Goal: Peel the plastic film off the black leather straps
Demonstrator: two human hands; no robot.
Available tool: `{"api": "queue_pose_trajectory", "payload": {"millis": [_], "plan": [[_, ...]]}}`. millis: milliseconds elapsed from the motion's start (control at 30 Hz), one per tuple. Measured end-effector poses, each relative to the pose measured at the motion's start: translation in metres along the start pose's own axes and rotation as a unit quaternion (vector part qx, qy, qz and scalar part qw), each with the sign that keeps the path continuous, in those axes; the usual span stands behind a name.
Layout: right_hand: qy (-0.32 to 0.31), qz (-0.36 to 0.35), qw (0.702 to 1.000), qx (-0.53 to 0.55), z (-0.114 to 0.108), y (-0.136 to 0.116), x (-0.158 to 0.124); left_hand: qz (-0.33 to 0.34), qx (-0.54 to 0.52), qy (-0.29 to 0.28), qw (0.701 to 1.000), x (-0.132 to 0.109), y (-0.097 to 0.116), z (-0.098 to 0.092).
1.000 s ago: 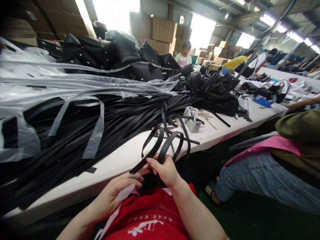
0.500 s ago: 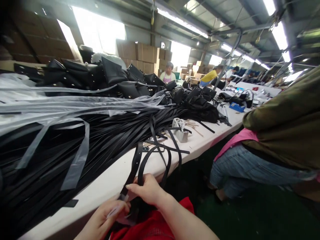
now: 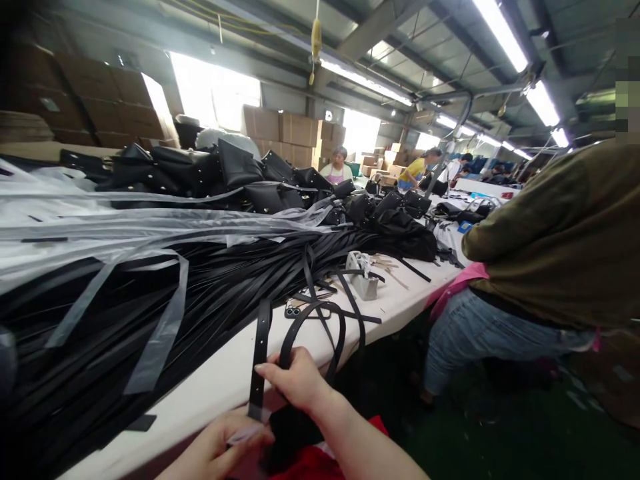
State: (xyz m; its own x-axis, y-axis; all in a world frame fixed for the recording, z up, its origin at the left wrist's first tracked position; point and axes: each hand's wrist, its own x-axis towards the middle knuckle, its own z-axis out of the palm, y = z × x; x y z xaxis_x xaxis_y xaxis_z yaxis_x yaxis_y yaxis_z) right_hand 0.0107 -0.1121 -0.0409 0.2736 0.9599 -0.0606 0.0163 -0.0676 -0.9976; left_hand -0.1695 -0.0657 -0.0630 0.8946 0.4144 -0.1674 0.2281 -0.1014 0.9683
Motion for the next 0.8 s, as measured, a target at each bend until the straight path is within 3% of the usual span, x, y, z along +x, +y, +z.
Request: {"api": "queue_pose_trajectory", "payload": {"millis": [267,467,600,667,800], "plan": [[0.014,0.006,1.000,-0.022,0.001,0.000,0.000,0.015,-0.068,-0.017,0.997,0.005,-0.001,-0.002],[0.025,-0.007,0.997,-0.079,0.005,-0.002,-0.002,0.010,-0.092,0.041,0.995,0.008,0.002,-0.011],[0.002,-0.022,0.988,-0.154,0.005,-0.006,0.002,-0.010,-0.109,0.048,0.993,0.009,0.006,-0.016],[0.010,-0.038,0.990,-0.132,0.003,-0.010,0.009,-0.013,-0.106,0.034,0.994,0.009,0.007,-0.015],[0.062,-0.011,0.998,0.011,-0.002,-0.014,0.025,-0.015,-0.070,0.006,0.997,0.005,0.004,-0.011]]}}
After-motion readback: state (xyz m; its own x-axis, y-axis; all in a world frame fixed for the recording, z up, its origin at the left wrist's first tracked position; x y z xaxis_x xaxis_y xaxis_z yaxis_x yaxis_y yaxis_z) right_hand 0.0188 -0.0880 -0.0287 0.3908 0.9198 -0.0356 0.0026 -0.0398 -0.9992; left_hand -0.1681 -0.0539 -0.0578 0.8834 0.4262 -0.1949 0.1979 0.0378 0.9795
